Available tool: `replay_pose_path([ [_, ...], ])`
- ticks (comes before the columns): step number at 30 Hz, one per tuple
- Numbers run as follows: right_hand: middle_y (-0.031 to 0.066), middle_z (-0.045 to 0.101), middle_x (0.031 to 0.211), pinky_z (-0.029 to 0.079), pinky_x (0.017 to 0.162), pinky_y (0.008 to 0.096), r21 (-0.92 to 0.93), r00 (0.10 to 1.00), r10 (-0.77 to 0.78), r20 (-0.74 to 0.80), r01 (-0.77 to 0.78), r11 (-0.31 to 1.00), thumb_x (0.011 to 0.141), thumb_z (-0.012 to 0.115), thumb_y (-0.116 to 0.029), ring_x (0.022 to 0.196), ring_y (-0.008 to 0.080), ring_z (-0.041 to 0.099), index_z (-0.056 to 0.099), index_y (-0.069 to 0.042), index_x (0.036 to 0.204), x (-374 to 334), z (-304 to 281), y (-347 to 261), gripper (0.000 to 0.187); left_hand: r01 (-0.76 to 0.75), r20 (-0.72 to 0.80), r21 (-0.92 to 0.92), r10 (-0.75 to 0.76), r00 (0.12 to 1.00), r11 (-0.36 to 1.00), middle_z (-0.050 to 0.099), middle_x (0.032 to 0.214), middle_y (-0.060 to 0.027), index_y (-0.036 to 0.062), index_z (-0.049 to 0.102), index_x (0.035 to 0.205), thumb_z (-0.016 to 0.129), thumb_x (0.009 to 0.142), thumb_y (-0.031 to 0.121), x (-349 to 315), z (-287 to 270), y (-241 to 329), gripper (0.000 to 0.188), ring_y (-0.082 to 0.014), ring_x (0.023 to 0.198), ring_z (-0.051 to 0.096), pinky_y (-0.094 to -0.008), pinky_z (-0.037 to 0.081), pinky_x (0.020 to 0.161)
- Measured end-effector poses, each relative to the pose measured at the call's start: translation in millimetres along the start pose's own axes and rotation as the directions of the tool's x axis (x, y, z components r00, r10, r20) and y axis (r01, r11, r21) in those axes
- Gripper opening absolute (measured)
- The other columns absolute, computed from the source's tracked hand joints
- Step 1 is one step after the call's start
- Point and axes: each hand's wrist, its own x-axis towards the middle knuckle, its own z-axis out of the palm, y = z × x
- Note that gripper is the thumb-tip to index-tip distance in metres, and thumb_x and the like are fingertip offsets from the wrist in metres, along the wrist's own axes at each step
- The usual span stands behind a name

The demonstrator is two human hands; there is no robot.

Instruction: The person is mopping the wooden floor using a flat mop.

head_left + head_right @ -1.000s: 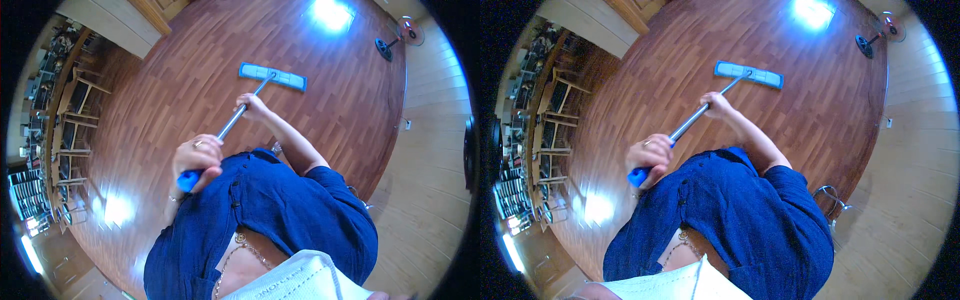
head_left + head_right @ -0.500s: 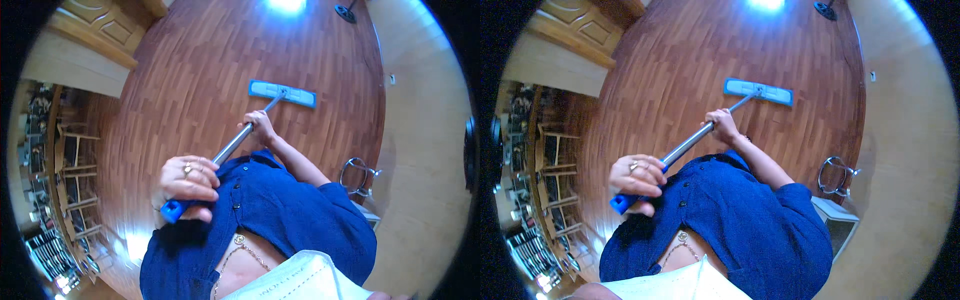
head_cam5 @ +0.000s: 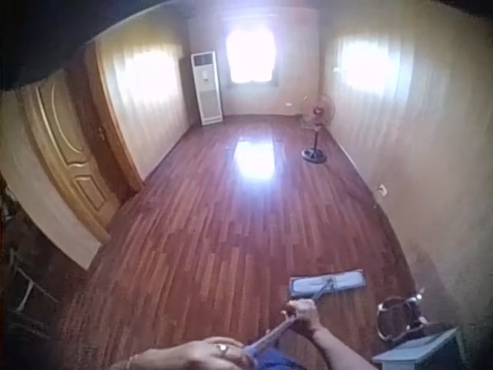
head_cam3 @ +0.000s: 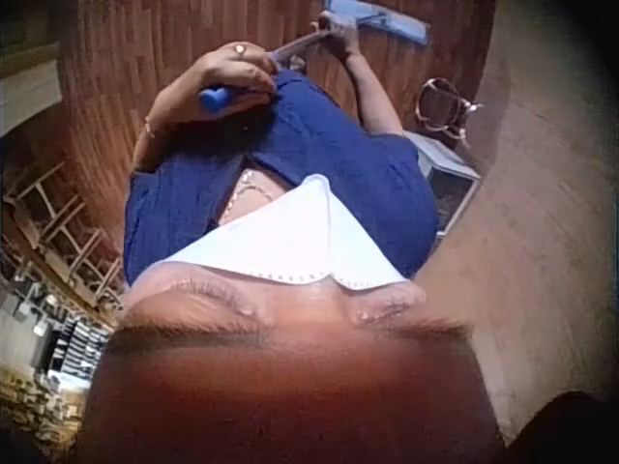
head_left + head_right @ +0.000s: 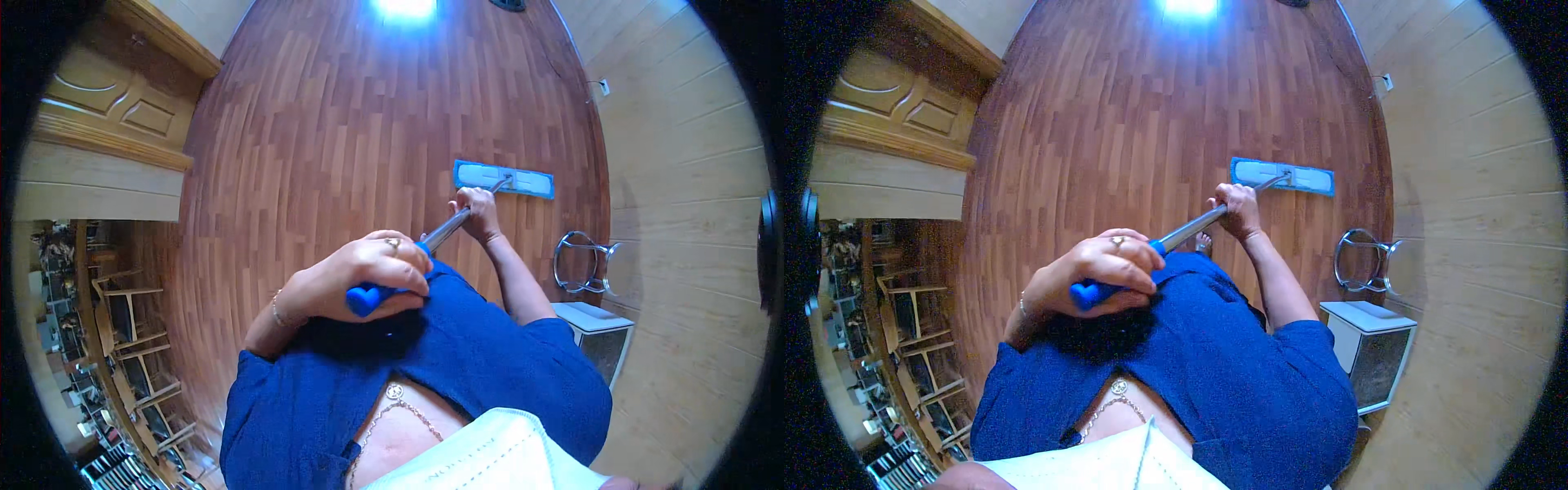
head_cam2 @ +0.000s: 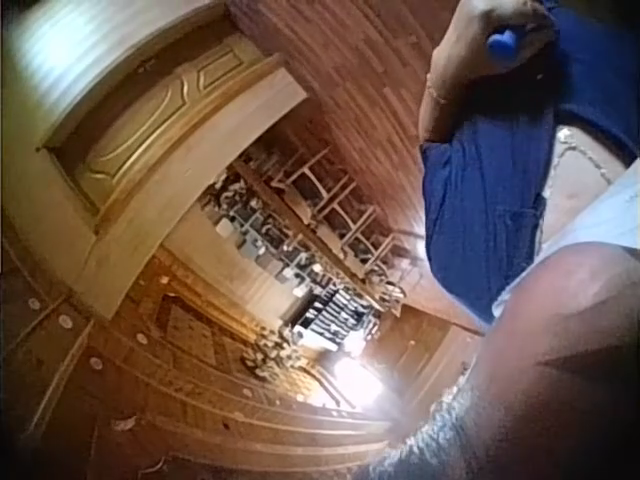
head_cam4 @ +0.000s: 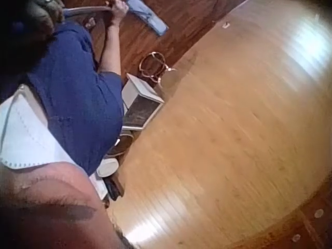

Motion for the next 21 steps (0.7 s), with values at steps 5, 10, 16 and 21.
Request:
replay_pose_path([
  [5,0.0024,0.064,0.091,0.043,0.074,0.0468,-0.219,0.985,0.159,0.072,-0.14,0.966,0.078,0.07,-0.039,0.094,0.0268,0.061,0.061,-0.02,0.099,23,9,47,0.03,0.057,-0.093,0.093,-0.048,0.994,0.994,0.066,0.091,-0.0061,0.0095,0.067,0.087,0.074,0.081,0.012,19,27,-40,0.009,-0.0232,0.101,0.065,-0.044,0.042,0.096],
  [10,0.0021,0.067,0.082,0.05,0.067,0.0424,-0.112,0.996,-0.025,0.09,0.035,0.993,0.066,0.071,-0.017,0.084,0.0257,0.067,0.062,-0.02,0.091,74,35,74,0.027,0.135,-0.249,0.194,-0.085,0.965,0.972,0.067,0.089,-0.0044,0.0113,0.068,0.085,0.075,0.08,0.014,29,31,-47,0.009,-0.0215,0.098,0.066,-0.0407,0.042,0.092],
  [16,-0.0002,0.066,0.079,0.048,0.064,0.0417,0.101,0.972,-0.215,0.092,0.206,0.973,0.074,0.065,-0.016,0.082,0.0247,0.064,0.063,-0.023,0.089,123,71,27,0.016,0.249,-0.373,0.388,-0.096,0.923,0.887,0.069,0.081,-0.0015,0.0126,0.067,0.079,0.076,0.078,0.016,28,8,-1,0.009,-0.0189,0.091,0.069,-0.0367,0.043,0.083],
  [21,-0.0016,0.066,0.083,0.051,0.069,0.0397,0.282,0.924,-0.347,0.16,0.295,0.913,0.073,0.067,-0.017,0.085,0.023,0.063,0.066,-0.025,0.093,120,81,-59,0.021,0.214,-0.324,0.499,-0.048,0.945,0.84,0.064,0.071,-0.0002,0.0128,0.066,0.077,0.076,0.074,0.019,26,0,64,0.013,-0.0164,0.078,0.068,-0.0359,0.046,0.074],
])
